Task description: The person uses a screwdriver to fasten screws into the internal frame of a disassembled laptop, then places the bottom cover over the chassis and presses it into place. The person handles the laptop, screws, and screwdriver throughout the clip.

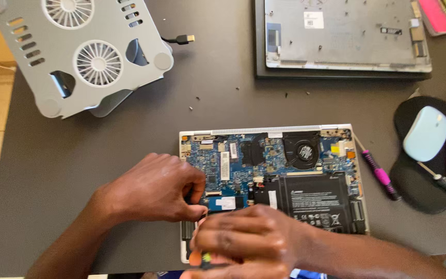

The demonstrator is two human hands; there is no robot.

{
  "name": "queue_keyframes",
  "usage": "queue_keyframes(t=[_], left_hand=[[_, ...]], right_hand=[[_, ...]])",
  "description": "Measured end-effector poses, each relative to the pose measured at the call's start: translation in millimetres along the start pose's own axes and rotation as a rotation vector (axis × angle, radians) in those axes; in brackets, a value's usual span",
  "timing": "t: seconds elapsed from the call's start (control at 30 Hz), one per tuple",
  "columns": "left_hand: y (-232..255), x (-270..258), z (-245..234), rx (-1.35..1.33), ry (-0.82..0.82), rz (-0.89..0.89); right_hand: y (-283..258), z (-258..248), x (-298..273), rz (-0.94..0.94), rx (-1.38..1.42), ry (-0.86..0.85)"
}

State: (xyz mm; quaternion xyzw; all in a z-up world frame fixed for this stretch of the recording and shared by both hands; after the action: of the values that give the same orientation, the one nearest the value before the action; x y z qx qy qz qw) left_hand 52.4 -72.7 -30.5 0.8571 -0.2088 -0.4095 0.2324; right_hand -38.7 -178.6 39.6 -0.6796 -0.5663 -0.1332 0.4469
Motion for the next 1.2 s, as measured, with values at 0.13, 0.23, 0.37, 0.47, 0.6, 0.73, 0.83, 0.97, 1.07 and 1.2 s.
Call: queue_keyframes(t=[0.13, 0.23, 0.37, 0.47, 0.6, 0.73, 0.83, 0.97, 1.07, 1.2], left_hand=[[2, -1, -4, -0.006, 0.024, 0.07], [1, -1, -3, -0.057, 0.043, 0.097], [-2, 0, 0, -0.062, 0.037, 0.16], [-3, 0, -2, -0.079, 0.04, 0.189], [-9, 2, 2, -0.073, 0.003, 0.131], [-10, 3, 3, -0.066, 0.0, 0.121], [-7, 0, 1, -0.062, 0.021, 0.156], [-10, 0, 3, -0.051, 0.055, 0.205], [-19, 3, 8, -0.05, 0.032, 0.165], [-12, 1, 3, -0.049, 0.083, 0.266]], right_hand=[[7, -7, 3, 0.058, -0.087, -0.013], [7, -16, 8, 0.075, -0.106, -0.004], [10, -15, 15, 0.127, -0.184, -0.014], [10, -2, 9, 0.058, -0.025, -0.096], [29, 11, -13, 0.266, 0.135, -0.184], [32, 11, -19, 0.337, 0.107, -0.197], [26, 18, -5, 0.262, 0.034, -0.207], [37, 13, -22, 0.645, -0.176, -0.195], [40, 18, -35, 0.604, -0.012, -0.242], [22, 14, -29, 0.293, -0.046, -0.219]])
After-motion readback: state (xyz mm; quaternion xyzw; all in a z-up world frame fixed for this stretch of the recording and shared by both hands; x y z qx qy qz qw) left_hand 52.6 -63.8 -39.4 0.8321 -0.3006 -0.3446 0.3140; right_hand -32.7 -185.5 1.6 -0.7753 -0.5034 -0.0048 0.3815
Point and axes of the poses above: each hand's wrist, its own x-axis towards the middle knuckle, its own z-axis out of the palm, y = z × x, the point moved 9 cm from there along x, towards the middle knuckle, and after that the axes turned 11 degrees about -x, right-handed, at the moved point
